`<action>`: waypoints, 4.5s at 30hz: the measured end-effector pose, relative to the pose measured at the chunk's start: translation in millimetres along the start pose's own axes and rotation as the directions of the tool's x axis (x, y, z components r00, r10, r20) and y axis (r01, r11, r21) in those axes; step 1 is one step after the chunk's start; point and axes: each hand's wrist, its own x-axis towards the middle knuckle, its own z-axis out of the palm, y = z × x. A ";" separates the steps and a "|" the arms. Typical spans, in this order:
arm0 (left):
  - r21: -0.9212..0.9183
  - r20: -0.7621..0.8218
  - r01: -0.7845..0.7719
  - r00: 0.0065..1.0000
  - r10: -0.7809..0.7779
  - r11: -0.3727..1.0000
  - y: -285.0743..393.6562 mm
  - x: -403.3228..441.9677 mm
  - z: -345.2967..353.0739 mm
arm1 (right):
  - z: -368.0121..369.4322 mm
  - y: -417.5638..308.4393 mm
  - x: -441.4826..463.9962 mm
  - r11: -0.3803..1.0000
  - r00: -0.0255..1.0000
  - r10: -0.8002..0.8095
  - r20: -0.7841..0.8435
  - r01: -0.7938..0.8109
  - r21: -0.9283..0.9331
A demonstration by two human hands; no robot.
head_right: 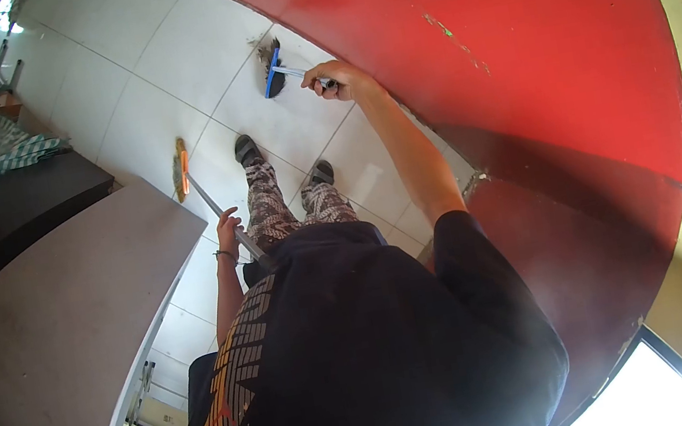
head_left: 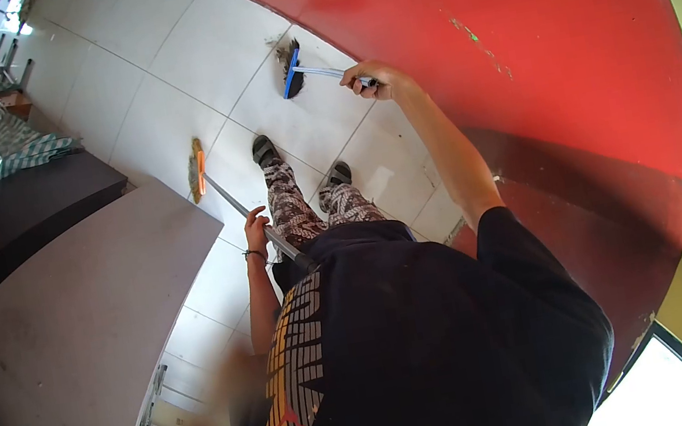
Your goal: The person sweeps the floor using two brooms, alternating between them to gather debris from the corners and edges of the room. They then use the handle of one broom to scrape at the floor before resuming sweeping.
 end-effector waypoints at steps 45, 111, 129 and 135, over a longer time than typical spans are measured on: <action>-0.169 -0.088 -0.229 0.972 0.217 0.958 37.4 -55.0 -39.0 | -68.3 113.7 -133.7 0.994 0.996 0.019 -0.089 -0.009 0.108; 0.032 -0.210 0.049 0.977 -0.041 0.998 54.4 79.7 -282.0 | 199.9 -180.3 193.9 0.606 0.681 0.733 0.004 -0.655 0.451; -0.320 -0.270 0.316 0.873 -0.406 0.893 198.8 76.9 -219.0 | 390.4 -439.6 344.0 0.866 0.848 0.471 0.244 -0.497 0.053; -0.340 -0.333 0.185 0.893 -0.302 0.922 213.6 86.2 -217.5 | 396.0 -455.4 361.9 0.875 0.867 0.423 0.264 -0.467 0.129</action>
